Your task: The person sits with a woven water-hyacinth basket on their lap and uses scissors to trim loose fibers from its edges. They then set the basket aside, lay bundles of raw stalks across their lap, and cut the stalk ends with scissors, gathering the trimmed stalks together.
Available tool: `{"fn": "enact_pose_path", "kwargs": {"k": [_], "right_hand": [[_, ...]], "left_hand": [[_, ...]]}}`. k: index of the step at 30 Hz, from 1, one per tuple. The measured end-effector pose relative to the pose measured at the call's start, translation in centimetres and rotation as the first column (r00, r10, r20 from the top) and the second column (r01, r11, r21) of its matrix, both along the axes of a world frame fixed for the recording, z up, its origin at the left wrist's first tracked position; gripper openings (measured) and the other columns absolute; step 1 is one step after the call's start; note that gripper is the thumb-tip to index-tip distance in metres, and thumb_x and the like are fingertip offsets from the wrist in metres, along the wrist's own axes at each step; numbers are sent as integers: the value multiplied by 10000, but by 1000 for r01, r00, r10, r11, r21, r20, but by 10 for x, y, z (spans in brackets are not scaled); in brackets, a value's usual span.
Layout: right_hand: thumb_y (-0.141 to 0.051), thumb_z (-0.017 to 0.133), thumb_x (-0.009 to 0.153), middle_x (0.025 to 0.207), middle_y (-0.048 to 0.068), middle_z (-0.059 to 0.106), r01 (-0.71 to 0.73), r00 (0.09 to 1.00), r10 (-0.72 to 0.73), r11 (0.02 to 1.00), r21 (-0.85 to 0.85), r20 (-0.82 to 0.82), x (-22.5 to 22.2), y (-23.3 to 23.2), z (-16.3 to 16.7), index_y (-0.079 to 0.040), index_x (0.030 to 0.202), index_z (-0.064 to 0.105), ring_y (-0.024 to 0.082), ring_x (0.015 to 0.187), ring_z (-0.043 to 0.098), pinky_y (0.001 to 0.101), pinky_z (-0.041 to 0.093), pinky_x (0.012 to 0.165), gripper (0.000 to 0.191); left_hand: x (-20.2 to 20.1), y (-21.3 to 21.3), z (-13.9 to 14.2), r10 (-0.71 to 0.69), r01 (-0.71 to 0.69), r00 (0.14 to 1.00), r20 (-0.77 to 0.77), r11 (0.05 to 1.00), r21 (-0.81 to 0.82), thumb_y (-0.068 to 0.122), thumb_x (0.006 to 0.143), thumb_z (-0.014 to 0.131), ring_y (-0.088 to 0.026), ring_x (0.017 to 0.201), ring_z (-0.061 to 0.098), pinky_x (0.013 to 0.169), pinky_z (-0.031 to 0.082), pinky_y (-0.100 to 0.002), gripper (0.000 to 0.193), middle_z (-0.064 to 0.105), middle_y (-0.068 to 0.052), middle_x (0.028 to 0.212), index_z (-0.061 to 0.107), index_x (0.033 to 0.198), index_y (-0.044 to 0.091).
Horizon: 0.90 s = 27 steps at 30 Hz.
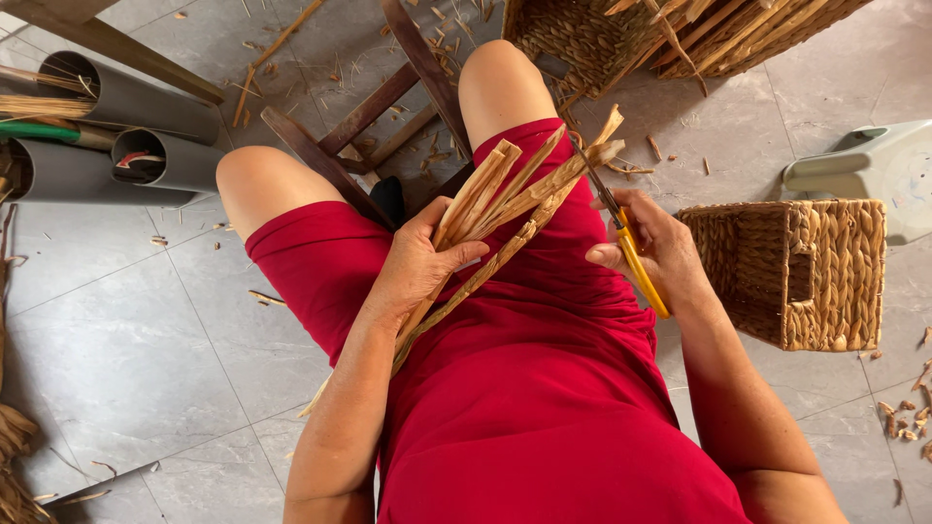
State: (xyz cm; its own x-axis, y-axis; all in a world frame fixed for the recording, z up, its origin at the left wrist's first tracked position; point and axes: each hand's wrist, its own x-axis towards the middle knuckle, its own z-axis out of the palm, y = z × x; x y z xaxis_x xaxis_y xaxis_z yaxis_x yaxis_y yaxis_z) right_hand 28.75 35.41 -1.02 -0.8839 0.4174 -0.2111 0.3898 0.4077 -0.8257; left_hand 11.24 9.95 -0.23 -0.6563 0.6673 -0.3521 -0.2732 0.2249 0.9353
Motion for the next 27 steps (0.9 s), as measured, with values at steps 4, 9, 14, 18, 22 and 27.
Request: {"fn": "enact_pose_path", "kwargs": {"k": [4, 9, 14, 18, 22, 27], "right_hand": [[-451, 839, 766, 652, -51, 433, 78, 997, -76, 992, -102, 22, 1, -6, 0, -69, 1193, 705, 52, 574, 413, 238, 331, 520, 588], [-495, 826, 801, 723, -56, 558, 90, 991, -114, 958, -273, -73, 4, -7, 0, -43, 1234, 657, 41, 625, 492, 215, 393, 548, 649], [-498, 825, 746, 960, 17, 676, -65, 998, 65, 978, -196, -6, 2, -1, 2, -26, 1330, 599, 105, 881, 631, 261, 541, 781, 783], [-530, 830, 726, 1022, 26, 696, -115, 993, 114, 967, -225, -18, -5, -4, 4, -29, 1387, 559, 125, 923, 634, 298, 525, 826, 872], [-560, 808, 730, 994, 2, 704, -148, 989, 147, 979, -142, -17, -13, -6, 9, -31, 1355, 570, 114, 865, 616, 296, 517, 803, 853], [-442, 849, 757, 741, -16, 534, -95, 995, 95, 986, -134, -9, -15, -12, 9, -32, 1184, 646, 75, 683, 485, 266, 435, 621, 626]], "left_hand": [[-2, -3, 1, 18, -18, 1000, 14, 1000, -9, 126, 826, 832, -46, 907, 627, 846, 549, -224, 340, 694, 54, 968, 682, 1128, 87], [-6, -12, -4, 35, -38, 994, 99, 999, 25, 152, 874, 825, -70, 823, 605, 751, 555, -238, 295, 655, 16, 911, 703, 1126, 59], [-7, -19, -6, 17, -59, 960, 279, 988, 142, 192, 877, 779, -77, 801, 684, 682, 572, -232, 275, 724, -12, 886, 722, 1095, 33], [-3, -22, -3, -31, 2, 961, 275, 995, 104, 178, 915, 773, -71, 729, 654, 654, 536, -213, 246, 707, -14, 803, 742, 1107, 27], [-3, -22, -4, -41, 24, 961, 274, 998, 65, 197, 896, 774, -66, 658, 623, 623, 524, -216, 270, 698, -6, 743, 758, 1116, 42], [-5, -23, -6, -42, 33, 974, 221, 999, 43, 259, 904, 779, -66, 654, 624, 634, 526, -217, 282, 694, -2, 725, 773, 1041, 12]]}}
